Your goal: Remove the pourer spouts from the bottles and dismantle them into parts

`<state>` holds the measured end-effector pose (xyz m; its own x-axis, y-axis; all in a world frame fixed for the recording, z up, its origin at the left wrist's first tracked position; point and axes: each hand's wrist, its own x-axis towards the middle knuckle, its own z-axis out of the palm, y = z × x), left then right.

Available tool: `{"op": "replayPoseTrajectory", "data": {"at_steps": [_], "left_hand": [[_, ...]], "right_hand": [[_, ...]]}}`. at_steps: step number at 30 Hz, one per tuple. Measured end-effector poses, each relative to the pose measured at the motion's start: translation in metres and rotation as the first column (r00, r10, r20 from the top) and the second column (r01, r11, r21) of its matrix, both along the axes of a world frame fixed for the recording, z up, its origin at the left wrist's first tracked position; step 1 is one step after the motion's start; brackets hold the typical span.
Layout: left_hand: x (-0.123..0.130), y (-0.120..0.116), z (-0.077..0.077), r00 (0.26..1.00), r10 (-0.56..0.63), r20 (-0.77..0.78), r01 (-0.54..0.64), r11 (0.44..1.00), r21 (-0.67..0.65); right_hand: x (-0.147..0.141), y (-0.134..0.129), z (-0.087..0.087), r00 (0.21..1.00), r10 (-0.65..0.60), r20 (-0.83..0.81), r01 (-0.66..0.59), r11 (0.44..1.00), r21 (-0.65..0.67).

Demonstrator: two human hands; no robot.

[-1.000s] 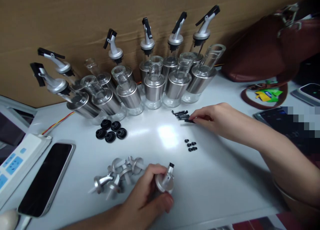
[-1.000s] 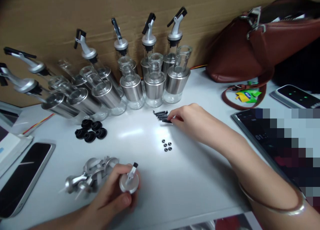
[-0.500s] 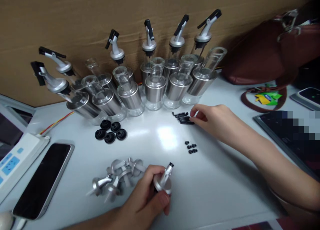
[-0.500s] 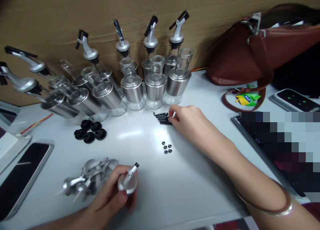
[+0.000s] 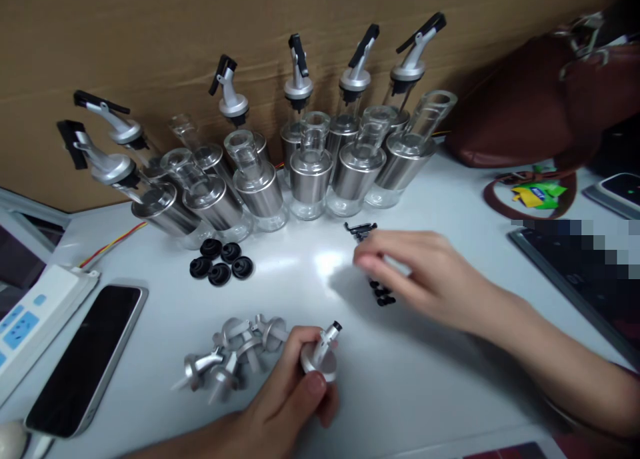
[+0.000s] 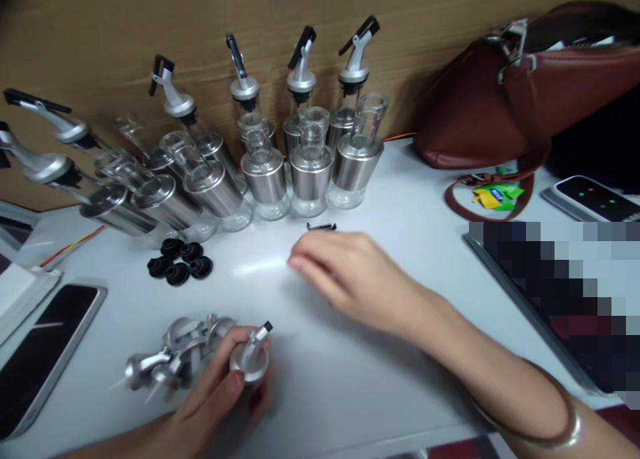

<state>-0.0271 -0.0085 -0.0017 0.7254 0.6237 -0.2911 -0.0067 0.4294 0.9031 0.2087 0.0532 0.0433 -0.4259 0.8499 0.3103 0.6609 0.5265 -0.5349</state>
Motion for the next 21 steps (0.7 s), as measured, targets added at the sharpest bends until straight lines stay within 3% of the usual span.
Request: {"op": "replayPoseTrajectory", "data": {"at_steps": [3, 6, 10, 13, 16, 21], "left_hand": [[0.002, -0.002, -0.006, 0.994, 0.037, 0.099, -0.039, 0.999, 0.011], [0.001, -0.001, -0.010, 0.989, 0.047, 0.140, -0.050, 0.999, 0.014], [0.000, 0.000, -0.009, 0.991, -0.031, 0.130, 0.014, 0.991, 0.133], [0.001, -0.001, -0.009, 0.991, -0.016, 0.136, -0.010, 0.982, 0.191], [0.002, -0.003, -0.010, 0.987, 0.068, 0.148, -0.094, 0.980, 0.177], [0.005, -0.004, -0.010, 0.975, 0.118, 0.187, -0.132, 0.989, 0.068]], "right_hand": [[-0.018, -0.010, 0.000, 0.951, 0.299, -0.082, -0.306, 0.946, -0.107], [-0.027, -0.015, -0.005, 0.921, 0.364, -0.140, -0.386, 0.901, -0.198], [-0.030, -0.016, -0.012, 0.909, 0.359, -0.211, -0.405, 0.880, -0.248], [-0.029, -0.016, -0.012, 0.916, 0.339, -0.214, -0.382, 0.900, -0.211], [-0.024, -0.013, -0.009, 0.948, 0.246, -0.204, -0.282, 0.943, -0.175], [-0.002, 0.001, 0.000, 0.948, 0.021, -0.318, -0.129, 0.938, -0.321]]}}
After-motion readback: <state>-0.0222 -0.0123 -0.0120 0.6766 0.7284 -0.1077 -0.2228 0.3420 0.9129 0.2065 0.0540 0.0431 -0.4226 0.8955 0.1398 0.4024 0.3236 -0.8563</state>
